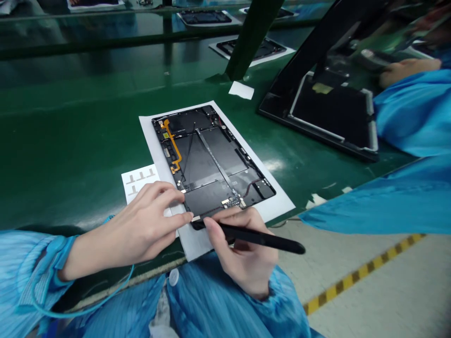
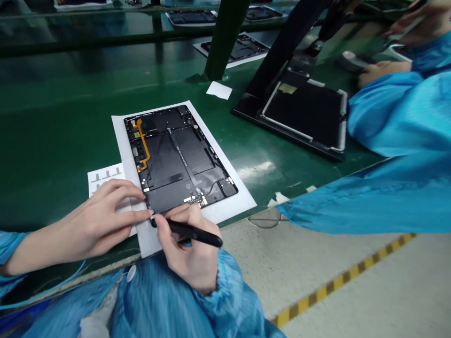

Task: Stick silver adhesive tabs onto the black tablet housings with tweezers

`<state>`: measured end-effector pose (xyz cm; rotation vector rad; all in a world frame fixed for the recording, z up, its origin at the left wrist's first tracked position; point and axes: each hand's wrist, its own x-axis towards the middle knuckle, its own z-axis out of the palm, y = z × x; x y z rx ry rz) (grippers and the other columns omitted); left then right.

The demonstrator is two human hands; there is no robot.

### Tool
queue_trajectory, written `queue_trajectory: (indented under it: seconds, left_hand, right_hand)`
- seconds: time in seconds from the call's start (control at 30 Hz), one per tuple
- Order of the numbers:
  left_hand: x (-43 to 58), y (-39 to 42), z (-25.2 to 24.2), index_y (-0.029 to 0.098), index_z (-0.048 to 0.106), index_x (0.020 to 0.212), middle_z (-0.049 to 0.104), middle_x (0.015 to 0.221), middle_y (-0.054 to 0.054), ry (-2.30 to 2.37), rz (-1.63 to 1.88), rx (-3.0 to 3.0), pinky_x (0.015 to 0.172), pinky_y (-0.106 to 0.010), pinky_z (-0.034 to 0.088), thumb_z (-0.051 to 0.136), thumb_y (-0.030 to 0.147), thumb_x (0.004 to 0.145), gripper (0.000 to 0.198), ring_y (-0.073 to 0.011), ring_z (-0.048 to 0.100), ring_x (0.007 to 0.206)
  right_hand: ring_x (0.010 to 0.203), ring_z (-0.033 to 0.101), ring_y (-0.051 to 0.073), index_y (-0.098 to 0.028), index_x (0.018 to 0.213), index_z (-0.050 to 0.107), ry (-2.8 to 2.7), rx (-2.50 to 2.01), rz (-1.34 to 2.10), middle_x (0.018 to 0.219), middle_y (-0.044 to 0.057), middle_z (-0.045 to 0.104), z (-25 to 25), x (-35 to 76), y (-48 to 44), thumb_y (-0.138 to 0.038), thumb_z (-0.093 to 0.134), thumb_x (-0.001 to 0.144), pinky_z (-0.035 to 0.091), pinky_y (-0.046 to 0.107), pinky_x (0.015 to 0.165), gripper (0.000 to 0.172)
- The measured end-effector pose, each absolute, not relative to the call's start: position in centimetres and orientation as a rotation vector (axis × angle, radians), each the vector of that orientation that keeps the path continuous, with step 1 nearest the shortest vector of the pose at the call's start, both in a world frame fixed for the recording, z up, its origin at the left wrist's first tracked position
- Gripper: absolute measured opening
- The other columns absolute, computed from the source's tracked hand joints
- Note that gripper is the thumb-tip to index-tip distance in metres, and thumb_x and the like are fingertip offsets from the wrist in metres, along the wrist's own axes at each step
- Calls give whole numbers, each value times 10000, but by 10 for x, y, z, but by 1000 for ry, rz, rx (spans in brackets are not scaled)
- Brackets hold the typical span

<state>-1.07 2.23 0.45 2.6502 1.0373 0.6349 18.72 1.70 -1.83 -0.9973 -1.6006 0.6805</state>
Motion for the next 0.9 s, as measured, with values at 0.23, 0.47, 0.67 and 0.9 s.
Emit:
queue_trajectory:
  seconds: [0.23, 0.47, 0.67, 0.9]
  left_hand:
    - [-11, 22, 4, 140, 634, 1116, 559, 1102, -154, 1039, 631, 2654, 862, -452, 488, 468, 118, 912, 264, -289, 489, 1079]
    - [-10, 23, 4, 123, 623, 1108, 540, 1103, -159, 1022, 623, 2657, 851, -467, 486, 439, 118, 931, 254, -297, 474, 1076]
    - [-11, 22, 5, 128, 623, 1108, 539, 1117, -157, 1028, 613, 2651, 867, -463, 485, 446, 109, 925, 255, -292, 472, 1087]
    - [-11, 23, 4, 119, 613, 1095, 567, 1064, -140, 980, 660, 2640, 855, -420, 485, 456, 93, 914, 240, -268, 490, 1055]
  right_hand:
    - [552, 622, 141, -215, 766, 539, -1598, -973, 707, 688, 4, 640, -19, 191, 17, -60, 644, 800, 469, 229, 436, 191]
    - [536, 613, 136, -215, 779, 540, -1617, -989, 709, 688, -1, 646, -19, 191, 16, -74, 660, 806, 455, 228, 432, 187]
    - [549, 613, 139, -217, 786, 538, -1606, -987, 737, 704, 1, 643, -21, 191, 16, -73, 657, 810, 453, 234, 439, 188]
    - [623, 622, 135, -218, 842, 557, -1642, -982, 861, 773, -3, 642, -16, 197, 17, -83, 655, 837, 456, 223, 479, 167]
